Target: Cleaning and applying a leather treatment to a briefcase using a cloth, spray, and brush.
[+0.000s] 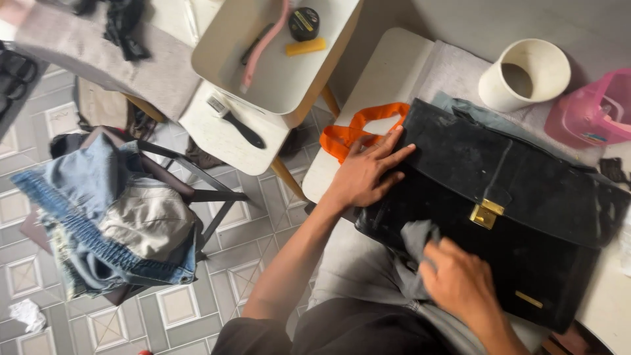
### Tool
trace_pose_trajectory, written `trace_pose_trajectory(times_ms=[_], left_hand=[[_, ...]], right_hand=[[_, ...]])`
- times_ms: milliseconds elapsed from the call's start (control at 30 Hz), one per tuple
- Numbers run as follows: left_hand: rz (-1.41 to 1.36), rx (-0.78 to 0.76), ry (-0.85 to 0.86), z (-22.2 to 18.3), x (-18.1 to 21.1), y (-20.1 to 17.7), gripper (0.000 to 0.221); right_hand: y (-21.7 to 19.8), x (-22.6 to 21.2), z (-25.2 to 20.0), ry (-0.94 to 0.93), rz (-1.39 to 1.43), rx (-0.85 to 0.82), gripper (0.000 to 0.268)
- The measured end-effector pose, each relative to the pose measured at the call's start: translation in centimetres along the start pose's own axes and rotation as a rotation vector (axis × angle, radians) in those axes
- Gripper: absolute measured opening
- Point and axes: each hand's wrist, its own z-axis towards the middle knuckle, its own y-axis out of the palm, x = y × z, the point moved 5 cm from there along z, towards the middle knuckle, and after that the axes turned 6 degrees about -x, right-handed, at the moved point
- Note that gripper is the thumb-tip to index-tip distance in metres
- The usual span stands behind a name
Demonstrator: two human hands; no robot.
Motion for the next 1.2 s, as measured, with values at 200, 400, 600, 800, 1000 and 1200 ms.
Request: trace_pose_trajectory(times_ms=[200, 400, 600, 800, 1000, 1200], left_hand=[[-0.095, 0.022, 0.048, 0.4, 0.5, -0.6, 0.058], [-0.03, 0.003, -0.041, 0.0, -0.1, 0.5, 0.056], [-0.021, 0.023, -0.047, 0.1, -0.1, 0.5, 0.055], [-0.006, 0.018, -0.044, 0.2, 0.1, 0.1, 0.056], [-0.01, 0.034, -0.057, 0.1, 0.3, 0.1, 0.056], [0.004, 0.061, -0.066, 0.2, 0.6, -0.2, 0.056]], right_hand=[[-1.7, -1.7, 0.0, -0.186, 0.115, 0.065, 0.017], [-1.1, -0.8, 1.4, -0.178, 0.024, 0.139, 0.026], [-2.3, -0.8, 2.5, -0.247, -0.021, 0.141, 0.03], [-1.4, -0.7, 2.3, -0.393, 0.06, 0.088, 0.022], [-0.9, 0.0, 0.2, -0.362, -0.031, 0.08, 0.026], [-1.5, -1.1, 1.4, -0.405, -0.005, 0.114, 0.023]])
